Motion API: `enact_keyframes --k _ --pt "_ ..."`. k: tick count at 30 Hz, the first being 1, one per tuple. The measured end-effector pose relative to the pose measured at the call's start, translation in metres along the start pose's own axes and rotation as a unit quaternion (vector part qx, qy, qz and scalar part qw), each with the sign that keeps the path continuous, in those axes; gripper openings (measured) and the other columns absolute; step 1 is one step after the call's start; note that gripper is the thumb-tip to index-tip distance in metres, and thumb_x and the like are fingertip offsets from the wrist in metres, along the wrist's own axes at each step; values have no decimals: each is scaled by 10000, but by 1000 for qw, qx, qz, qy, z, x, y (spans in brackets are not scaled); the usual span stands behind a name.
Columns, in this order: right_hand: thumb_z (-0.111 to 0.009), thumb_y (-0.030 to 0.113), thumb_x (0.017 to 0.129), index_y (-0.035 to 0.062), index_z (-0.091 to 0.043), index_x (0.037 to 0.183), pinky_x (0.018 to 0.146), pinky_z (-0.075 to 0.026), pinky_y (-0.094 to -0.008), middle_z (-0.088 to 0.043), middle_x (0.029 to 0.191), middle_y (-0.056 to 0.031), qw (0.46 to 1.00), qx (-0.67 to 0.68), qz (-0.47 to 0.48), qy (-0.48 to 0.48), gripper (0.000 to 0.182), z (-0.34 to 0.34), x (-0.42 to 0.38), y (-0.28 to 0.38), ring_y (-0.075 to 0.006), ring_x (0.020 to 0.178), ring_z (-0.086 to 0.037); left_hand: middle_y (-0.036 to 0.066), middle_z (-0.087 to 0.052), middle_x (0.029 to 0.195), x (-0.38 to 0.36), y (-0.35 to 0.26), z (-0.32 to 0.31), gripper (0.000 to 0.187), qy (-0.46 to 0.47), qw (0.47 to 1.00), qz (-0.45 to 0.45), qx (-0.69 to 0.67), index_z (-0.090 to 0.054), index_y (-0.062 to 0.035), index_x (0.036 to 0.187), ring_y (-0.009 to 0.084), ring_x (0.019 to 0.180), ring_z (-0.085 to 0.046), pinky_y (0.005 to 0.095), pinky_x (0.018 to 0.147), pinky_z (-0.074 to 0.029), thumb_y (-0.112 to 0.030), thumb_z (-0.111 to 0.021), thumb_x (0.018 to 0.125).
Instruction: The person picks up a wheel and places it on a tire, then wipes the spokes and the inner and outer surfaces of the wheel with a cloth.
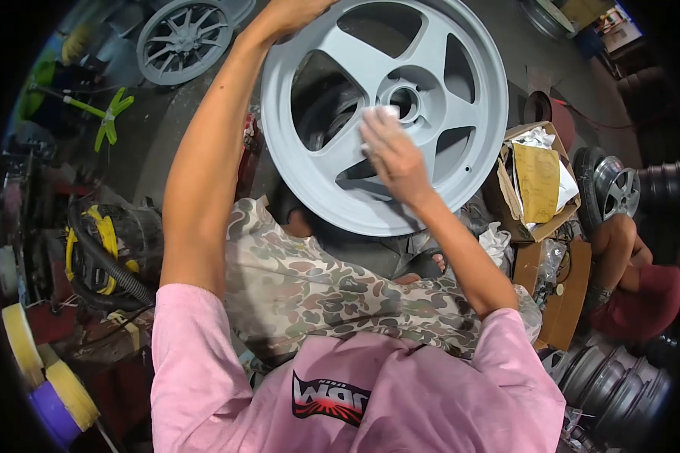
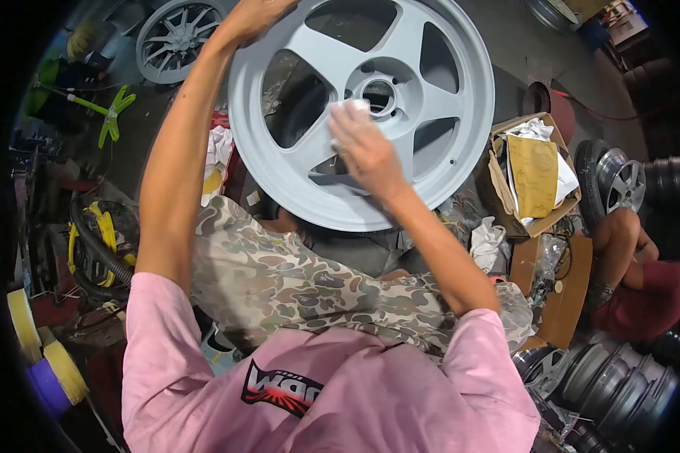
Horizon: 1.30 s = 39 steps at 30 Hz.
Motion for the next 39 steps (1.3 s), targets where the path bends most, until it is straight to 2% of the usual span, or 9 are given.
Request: enact_keyframes --k 3,6,8,14,20,28,34,38,39 --pt "-631 108 959 24 -629 1358 1196 -414 -470 -592 1469 -107 987 110 101 67 408 -18 -6 48 -325 1390 -532 198 -740 845 -3 4 12 429 13 998 -19 52 -716 27 1109 178 763 -630 396 730 -520 -366 -572 1019" --pt "-646 106 951 21 -622 1368 1204 -404 -472 -581 1479 -108 995 78 56 36 427 -7 -15 17 -328 1405 -514 208 -750 884 -7 9 7 409 16 999 -15 31 -714 27 1107 189 799 -663 400 752 -518 -333 -532 1034" --pt "-682 104 931 6 -615 1373 1191 -413 -476 -584 1468 -118 999 7 46 -28 457 7 20 -12 -333 1400 -516 87 -689 761 -6 10 1 461 1 997 82 -13 -742 5 1031 171 744 -624 355 700 -500 -449 -666 994" --pt "-689 111 929 5 -648 1282 1133 -450 -478 -626 1384 -123 992 53 54 -104 370 -18 150 -22 -354 1313 -569 27 -720 900 -7 28 3 514 31 996 52 -62 -737 -21 1194 96 807 -596 269 741 -507 -491 -595 1041" --pt "-718 92 879 39 -647 1328 1169 -427 -482 -591 1448 -133 999 -12 16 -49 457 2 47 -42 -336 1373 -535 18 -706 871 -6 10 7 491 9 993 80 -92 -745 -2 1153 75 790 -588 262 711 -497 -457 -589 1053" --pt "-680 120 929 20 -648 1315 1175 -413 -458 -594 1446 -148 993 59 49 -86 400 -5 116 -28 -330 1381 -532 22 -671 827 -11 10 3 513 25 998 20 -60 -733 26 1103 100 771 -572 280 710 -481 -459 -573 1055" --pt "-583 157 1025 10 -691 1244 1029 -528 -448 -653 1329 -214 968 -20 -133 -212 285 36 76 -152 -382 1258 -610 10 -648 801 -15 -4 -3 546 29 986 123 -105 -743 24 1105 92 744 -545 269 670 -450 -494 -578 1044" --pt "-555 177 1028 8 -658 1266 912 -561 -487 -677 1263 -214 939 4 -282 -195 310 25 110 -130 -398 1137 -656 29 -658 747 -19 1 9 548 3 996 79 -33 -744 9 1173 97 711 -547 291 664 -466 -497 -578 1039" --pt "-566 139 1016 -5 -618 1326 989 -539 -477 -651 1314 -230 949 -51 -188 -248 346 10 92 -115 -413 1198 -630 39 -688 799 -18 7 11 566 24 994 92 -54 -736 16 1193 112 751 -572 294 713 -483 -505 -582 1035"
Point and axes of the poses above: each hand's wrist, its own x-axis towards the middle knuckle, its own z-axis out of the back of the hand, y = z × x, the point moved 3 cm from there along x, towards the middle knuckle
